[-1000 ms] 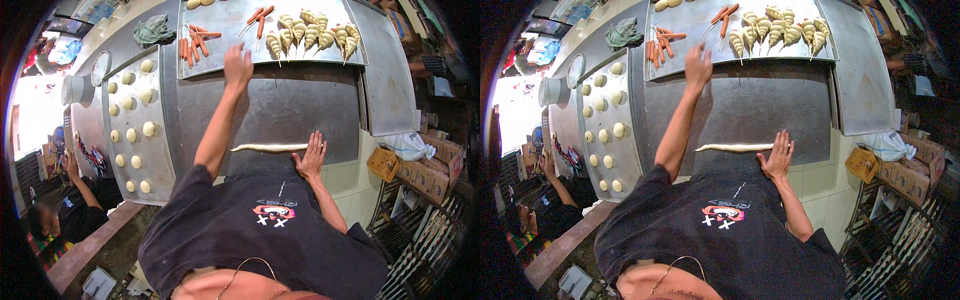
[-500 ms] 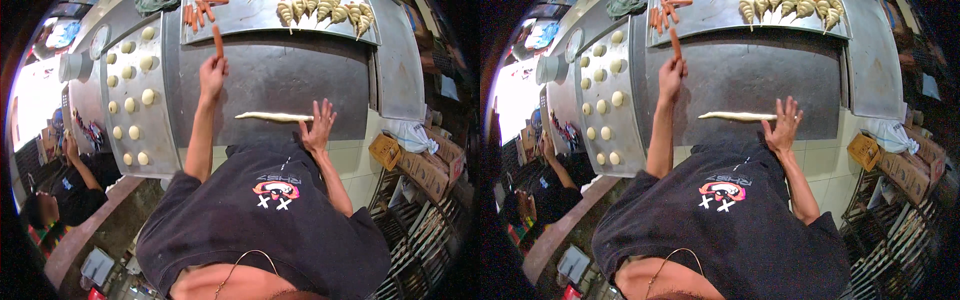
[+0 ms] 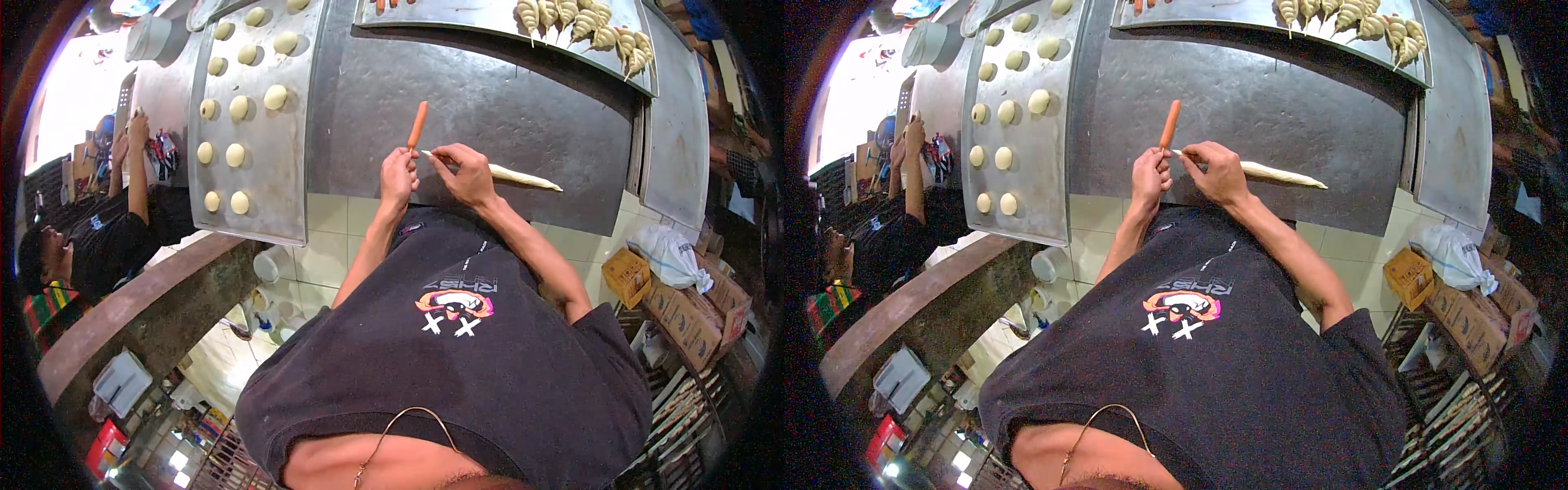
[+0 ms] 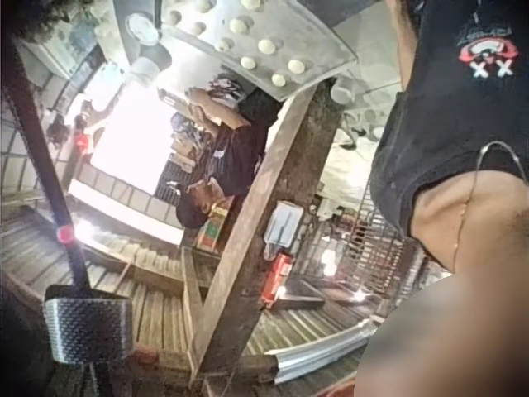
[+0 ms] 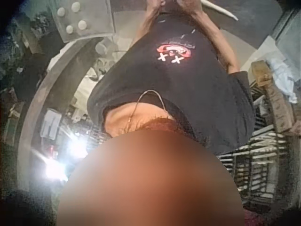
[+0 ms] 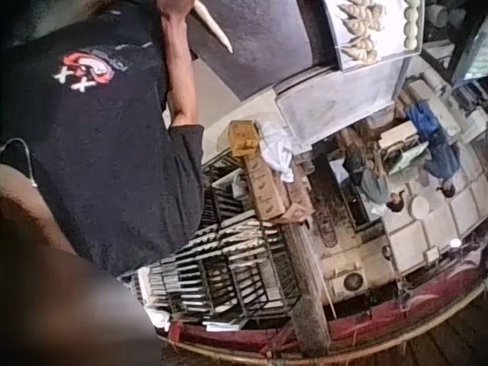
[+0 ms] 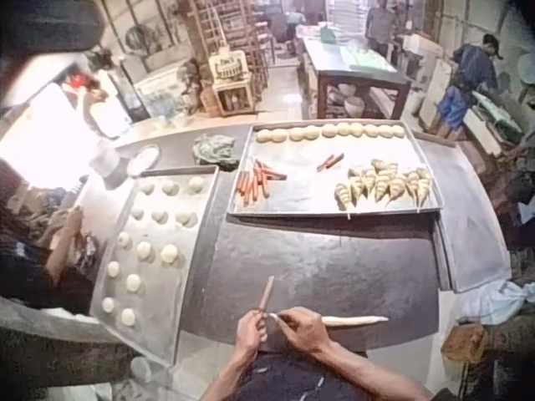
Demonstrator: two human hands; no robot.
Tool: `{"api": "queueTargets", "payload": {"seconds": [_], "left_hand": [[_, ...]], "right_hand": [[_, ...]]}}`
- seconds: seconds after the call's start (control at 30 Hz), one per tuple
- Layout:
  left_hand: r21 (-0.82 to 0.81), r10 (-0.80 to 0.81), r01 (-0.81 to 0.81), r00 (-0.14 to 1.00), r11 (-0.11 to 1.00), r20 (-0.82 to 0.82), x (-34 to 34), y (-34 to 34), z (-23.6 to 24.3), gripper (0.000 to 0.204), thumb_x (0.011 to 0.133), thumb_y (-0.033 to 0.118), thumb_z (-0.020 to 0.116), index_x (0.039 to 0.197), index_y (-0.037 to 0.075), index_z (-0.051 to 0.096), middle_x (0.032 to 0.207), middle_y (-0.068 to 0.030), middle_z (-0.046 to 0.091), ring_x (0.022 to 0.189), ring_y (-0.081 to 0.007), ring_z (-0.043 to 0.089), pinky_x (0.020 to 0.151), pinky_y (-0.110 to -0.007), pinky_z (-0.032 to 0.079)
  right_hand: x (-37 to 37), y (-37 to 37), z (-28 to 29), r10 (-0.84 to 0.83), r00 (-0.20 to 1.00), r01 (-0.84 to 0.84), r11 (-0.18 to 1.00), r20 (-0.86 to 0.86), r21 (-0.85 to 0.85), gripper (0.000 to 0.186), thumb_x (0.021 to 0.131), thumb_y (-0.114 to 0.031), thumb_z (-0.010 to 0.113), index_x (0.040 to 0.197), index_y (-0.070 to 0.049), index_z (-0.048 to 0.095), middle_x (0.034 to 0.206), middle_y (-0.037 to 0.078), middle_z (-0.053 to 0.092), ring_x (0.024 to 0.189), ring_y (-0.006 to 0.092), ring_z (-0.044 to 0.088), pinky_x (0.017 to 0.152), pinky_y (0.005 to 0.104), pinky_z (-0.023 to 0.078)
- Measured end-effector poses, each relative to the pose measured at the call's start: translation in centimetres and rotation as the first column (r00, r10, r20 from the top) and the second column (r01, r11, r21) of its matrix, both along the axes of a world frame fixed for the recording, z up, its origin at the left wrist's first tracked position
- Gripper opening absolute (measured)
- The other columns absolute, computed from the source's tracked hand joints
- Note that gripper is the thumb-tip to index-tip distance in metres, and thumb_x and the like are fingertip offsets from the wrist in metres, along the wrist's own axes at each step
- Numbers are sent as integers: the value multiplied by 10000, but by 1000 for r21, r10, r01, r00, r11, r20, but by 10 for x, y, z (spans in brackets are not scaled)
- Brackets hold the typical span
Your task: Rolling dough into long strips and wrapping them around sausages on skewers.
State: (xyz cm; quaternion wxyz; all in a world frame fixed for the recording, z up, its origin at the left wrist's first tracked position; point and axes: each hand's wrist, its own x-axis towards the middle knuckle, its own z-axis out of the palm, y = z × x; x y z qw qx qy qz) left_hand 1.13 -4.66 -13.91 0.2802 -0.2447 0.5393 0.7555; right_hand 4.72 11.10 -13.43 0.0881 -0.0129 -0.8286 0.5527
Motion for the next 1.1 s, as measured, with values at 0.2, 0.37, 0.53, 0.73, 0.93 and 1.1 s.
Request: {"api": "queueTargets", "payload": {"seconds": [0.2,0.37,0.53,0.73,0.93,1.1], "left_hand": [[-244,-330,272,912,931,-243,-8,20,-9,242,986,200,480,874,12,585,629,-2,501,508,-99,435,445,-293,345],[-597,-534,187,696,780,-480,-9,36,11,258,973,208,533,859,-20,576,606,-109,505,548,-160,470,501,-363,370],[-655,-597,198,652,729,-468,-17,27,35,234,974,202,563,867,-5,578,600,-81,467,569,-135,439,525,-328,368],[-572,-794,560,328,600,-512,-11,19,67,226,976,213,563,880,11,592,618,-67,481,595,-132,452,547,-344,389],[-735,-743,277,510,619,-434,-9,28,-1,302,987,242,486,849,8,617,712,-251,601,668,-424,625,621,-503,452],[218,-412,466,876,858,-252,-42,12,69,359,1018,299,500,799,30,594,609,72,419,517,-75,377,463,-267,294]], "right_hand": [[2,4,10,-144,989,145,989,-44,9,137,843,-104,733,931,0,713,849,125,707,742,235,712,662,329,578],[4,13,14,-196,981,196,980,-4,19,139,830,-99,740,928,-2,721,827,127,705,729,246,710,662,335,579],[31,44,-4,-199,972,236,861,-128,451,251,778,-114,767,1003,-16,711,1136,135,657,1063,333,626,898,415,509],[26,109,-4,-204,915,144,971,349,192,124,878,-135,652,940,-28,659,797,109,656,725,205,627,656,358,488],[10,99,125,258,887,-365,900,382,239,243,919,-216,607,906,24,645,630,139,543,564,152,548,546,357,438],[32,127,91,198,713,-227,973,673,-46,393,988,-335,580,845,15,684,604,-6,555,581,93,536,533,298,428]]}}
